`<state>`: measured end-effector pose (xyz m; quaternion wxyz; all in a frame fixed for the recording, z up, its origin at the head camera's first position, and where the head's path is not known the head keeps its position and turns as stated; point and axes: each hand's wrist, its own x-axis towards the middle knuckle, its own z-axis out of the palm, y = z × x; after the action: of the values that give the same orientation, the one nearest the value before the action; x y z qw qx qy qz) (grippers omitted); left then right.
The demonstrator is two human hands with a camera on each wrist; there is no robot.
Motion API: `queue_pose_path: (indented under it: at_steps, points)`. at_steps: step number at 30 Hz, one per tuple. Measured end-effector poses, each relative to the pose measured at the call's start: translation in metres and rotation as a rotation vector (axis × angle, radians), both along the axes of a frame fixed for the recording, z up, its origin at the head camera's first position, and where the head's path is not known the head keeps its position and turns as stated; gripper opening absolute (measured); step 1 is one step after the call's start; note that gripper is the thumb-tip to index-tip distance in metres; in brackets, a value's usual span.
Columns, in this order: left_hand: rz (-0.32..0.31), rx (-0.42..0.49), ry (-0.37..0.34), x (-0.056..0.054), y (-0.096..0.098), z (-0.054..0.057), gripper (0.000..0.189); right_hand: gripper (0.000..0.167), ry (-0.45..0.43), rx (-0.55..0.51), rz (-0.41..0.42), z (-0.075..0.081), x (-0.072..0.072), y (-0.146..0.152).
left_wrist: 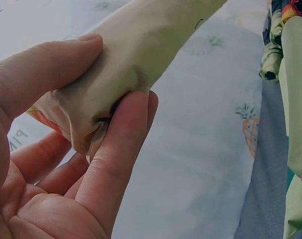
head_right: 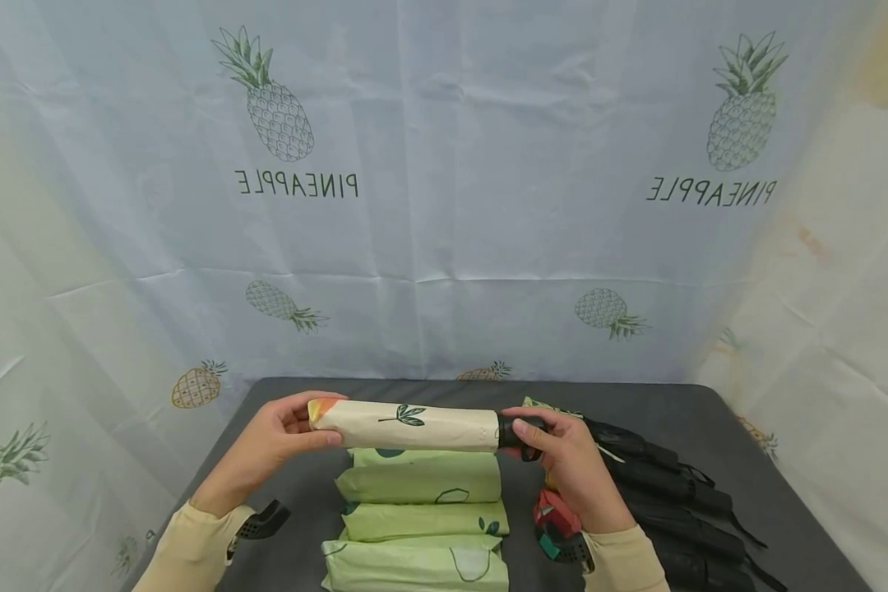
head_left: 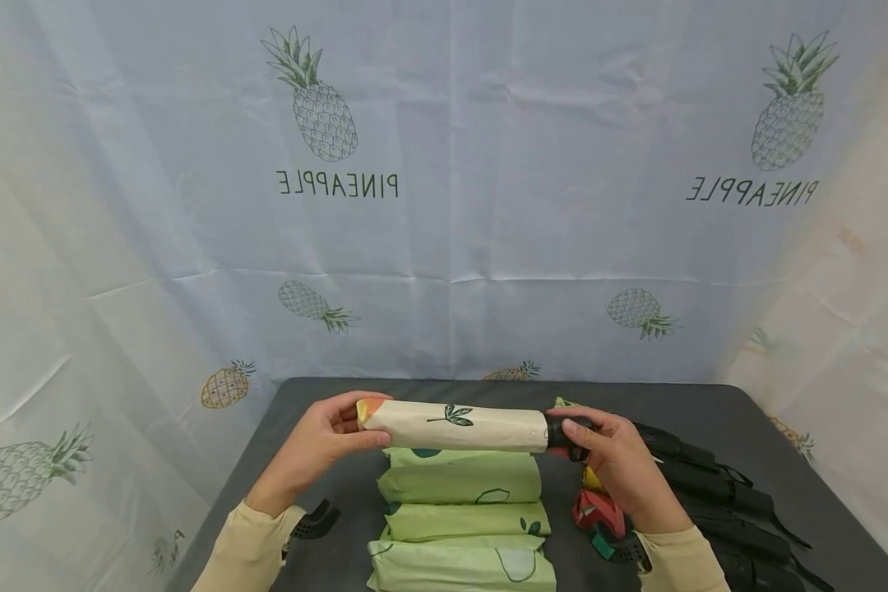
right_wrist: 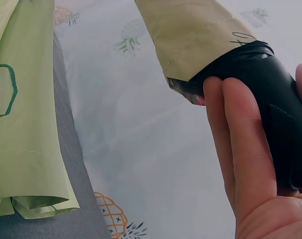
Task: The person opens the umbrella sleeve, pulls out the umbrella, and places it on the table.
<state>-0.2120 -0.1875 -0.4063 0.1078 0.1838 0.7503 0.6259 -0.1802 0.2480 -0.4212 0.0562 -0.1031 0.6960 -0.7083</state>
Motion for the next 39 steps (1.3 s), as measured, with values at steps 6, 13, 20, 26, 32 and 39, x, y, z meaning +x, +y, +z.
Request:
queue_pose_path:
  at_steps: [6, 13, 20, 26, 32, 39]
  points:
    - [-0.014, -0.013, -0.011, -0.001, -0.003, -0.001, 0.061, 0.033, -0.01, -0.007, -0.031, -0.001, 0.0, 0.0]
    - [-0.028, -0.03, 0.005, -0.003, -0.005, -0.003, 0.052, 0.041, -0.01, 0.012, -0.046, -0.001, 0.0, -0.001]
    - [0.014, -0.038, 0.048, -0.003, -0.006, -0.003, 0.045, 0.033, -0.008, -0.012, -0.045, -0.002, -0.001, 0.001]
    - [0.033, -0.035, 0.049, -0.003, -0.008, -0.001, 0.043, 0.039, -0.04, 0.008, -0.078, 0.0, -0.001, 0.003]
    - [0.038, -0.041, 0.045, -0.004, -0.01, -0.001, 0.043, 0.042, -0.055, 0.011, -0.089, 0.002, 0.0, 0.005]
    - [0.044, -0.018, 0.052, -0.005, -0.013, -0.001, 0.045, 0.04, -0.06, 0.005, -0.089, 0.003, 0.0, 0.007]
